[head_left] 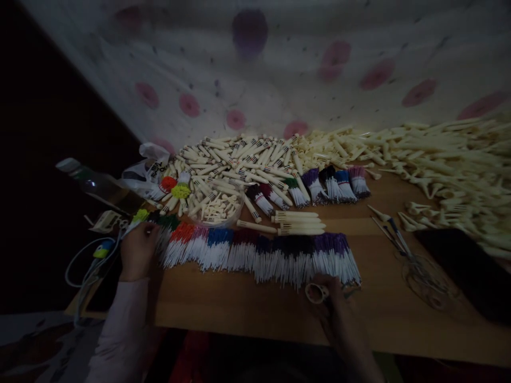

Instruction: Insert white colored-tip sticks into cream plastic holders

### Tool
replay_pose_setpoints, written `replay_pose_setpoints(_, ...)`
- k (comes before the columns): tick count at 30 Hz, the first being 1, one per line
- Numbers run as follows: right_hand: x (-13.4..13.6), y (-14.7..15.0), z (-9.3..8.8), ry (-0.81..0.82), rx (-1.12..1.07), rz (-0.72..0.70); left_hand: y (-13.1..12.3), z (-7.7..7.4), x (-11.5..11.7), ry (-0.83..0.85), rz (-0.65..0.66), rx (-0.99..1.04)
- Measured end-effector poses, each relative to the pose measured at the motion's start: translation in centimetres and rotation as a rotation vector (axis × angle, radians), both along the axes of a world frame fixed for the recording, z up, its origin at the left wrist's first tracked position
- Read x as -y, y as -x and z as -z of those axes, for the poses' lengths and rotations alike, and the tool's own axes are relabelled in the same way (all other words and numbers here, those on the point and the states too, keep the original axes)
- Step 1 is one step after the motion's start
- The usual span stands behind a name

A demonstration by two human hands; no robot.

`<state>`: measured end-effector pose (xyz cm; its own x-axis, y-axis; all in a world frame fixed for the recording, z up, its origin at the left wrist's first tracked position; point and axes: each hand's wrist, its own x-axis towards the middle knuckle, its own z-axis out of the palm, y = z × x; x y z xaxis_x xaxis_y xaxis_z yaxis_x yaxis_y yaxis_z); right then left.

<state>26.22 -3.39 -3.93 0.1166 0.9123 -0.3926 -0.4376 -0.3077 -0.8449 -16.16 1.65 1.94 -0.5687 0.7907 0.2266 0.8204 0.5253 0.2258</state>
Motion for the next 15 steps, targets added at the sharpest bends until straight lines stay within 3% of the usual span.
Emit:
replay_pose_setpoints(8,-0.1,0.0,0.3,-0.01,-0.039,0.006,-1.2,-3.0,0.8,-0.421,-0.017,0.081)
replay_pose_setpoints(11,-0.3,0.0,0.8,-0.023,-0.057,-0.005,-5.9,-4.4,1.9,-0.638,0.011,0.131)
replay_pose_setpoints(13,-0.4,-0.1,1.0,-0.032,-0.065,-0.014,-11.0,-5.3,3.4,-0.911,0.076,0.266)
replay_pose_setpoints(15,-0.4,-0.2,1.2,-0.041,-0.062,-0.022,-16.3,-6.0,5.7,-0.981,0.131,0.252)
